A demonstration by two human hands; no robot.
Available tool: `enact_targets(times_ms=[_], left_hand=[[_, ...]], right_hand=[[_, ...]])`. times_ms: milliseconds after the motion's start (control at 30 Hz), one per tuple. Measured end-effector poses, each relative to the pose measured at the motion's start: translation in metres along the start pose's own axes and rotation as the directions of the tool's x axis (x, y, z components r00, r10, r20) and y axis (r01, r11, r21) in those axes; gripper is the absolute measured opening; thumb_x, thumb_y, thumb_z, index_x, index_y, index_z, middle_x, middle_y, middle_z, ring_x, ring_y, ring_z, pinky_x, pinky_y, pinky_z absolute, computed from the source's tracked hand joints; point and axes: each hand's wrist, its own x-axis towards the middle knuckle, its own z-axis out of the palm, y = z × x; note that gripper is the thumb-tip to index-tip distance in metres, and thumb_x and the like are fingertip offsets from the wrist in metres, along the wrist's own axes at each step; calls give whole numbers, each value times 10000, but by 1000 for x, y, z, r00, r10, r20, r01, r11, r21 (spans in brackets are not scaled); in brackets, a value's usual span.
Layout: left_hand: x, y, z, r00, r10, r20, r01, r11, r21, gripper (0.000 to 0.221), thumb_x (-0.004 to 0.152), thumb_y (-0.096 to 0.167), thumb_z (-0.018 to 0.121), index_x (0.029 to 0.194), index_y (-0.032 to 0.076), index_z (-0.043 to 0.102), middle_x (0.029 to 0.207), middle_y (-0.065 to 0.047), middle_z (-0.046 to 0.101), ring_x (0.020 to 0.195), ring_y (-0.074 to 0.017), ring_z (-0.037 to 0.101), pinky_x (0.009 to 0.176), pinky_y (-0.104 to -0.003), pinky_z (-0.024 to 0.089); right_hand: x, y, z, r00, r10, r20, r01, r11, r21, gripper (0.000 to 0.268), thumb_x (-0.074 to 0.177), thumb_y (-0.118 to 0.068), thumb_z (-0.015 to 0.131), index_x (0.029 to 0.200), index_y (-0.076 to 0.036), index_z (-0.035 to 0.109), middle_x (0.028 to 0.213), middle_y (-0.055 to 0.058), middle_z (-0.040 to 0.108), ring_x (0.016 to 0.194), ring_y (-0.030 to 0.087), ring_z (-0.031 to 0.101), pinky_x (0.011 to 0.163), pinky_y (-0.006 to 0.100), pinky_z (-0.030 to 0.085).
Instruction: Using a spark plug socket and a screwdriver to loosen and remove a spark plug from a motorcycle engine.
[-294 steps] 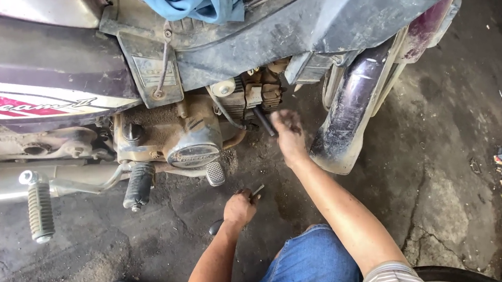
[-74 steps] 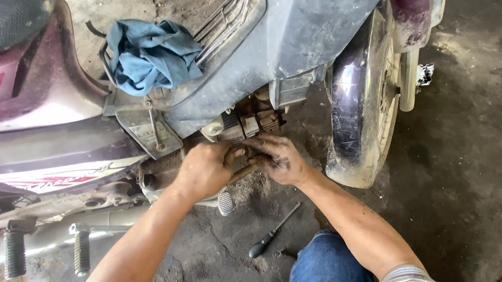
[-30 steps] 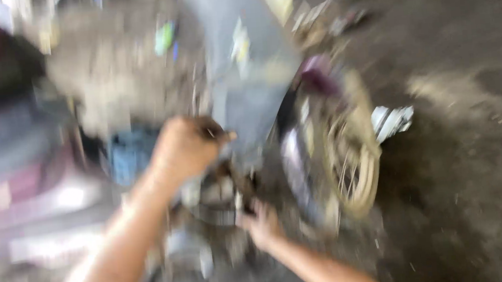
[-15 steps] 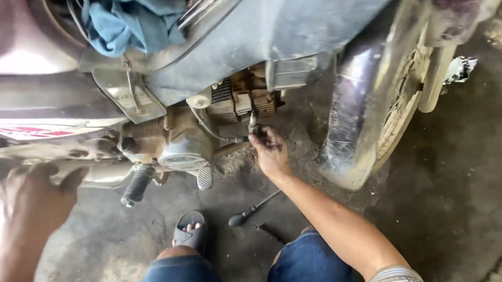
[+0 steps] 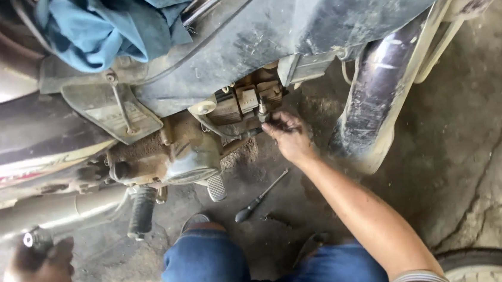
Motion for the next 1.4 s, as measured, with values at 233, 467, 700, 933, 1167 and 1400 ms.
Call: enact_targets(times_ms=[233,467,700,933,1167,1400], left_hand=[[40,-54,22,998,17,-54,-19,999,-28,142,979,166,592,1000,28,615,727,-149,625,623,-277,578,561,-401,438],[-5,29,-8,992,-71,106,88,981,-172,99,864,62,488,916,6,552,644,-143,496,526,-276,503,411,-459,469],[14,0,4,987,-87,-137,84,996,-23,307,949,211,676,1119,-43,707,876,-258,724,897,-448,732,715,-573,571],[71,-91,40,981,44,-189,33,922,387,314,877,332,619,860,52,761,801,-191,762,895,-410,760,756,-555,598],[77,-94,30,967,-244,66,253,934,-253,333,923,48,518,1106,77,794,723,-87,600,537,-234,489,427,-346,331],[51,-46,7,955,-174,241,262,878,-402,107,982,51,645,1083,42,678,729,-120,517,553,-253,456,514,-444,418]], right_hand=[[13,24,0,998,-59,31,60,998,-32,286,914,-324,722,1120,-143,639,1066,39,752,800,174,670,774,338,559],[18,54,24,968,-56,-246,86,990,114,307,803,-273,858,1068,-162,749,915,-10,764,836,94,688,791,241,538],[21,71,38,882,-224,-414,364,883,298,371,739,47,925,1045,-72,753,932,151,718,911,222,713,834,320,604],[14,49,43,873,-162,-460,361,848,387,353,708,-23,941,991,-125,756,821,30,619,788,115,625,700,258,527],[5,58,26,917,-298,-265,387,824,415,223,867,-152,822,1040,-89,696,1027,78,770,919,192,740,817,308,612],[1,54,30,852,-455,-260,515,819,254,216,953,-191,742,1136,-110,661,1064,83,737,857,216,745,744,340,659]])
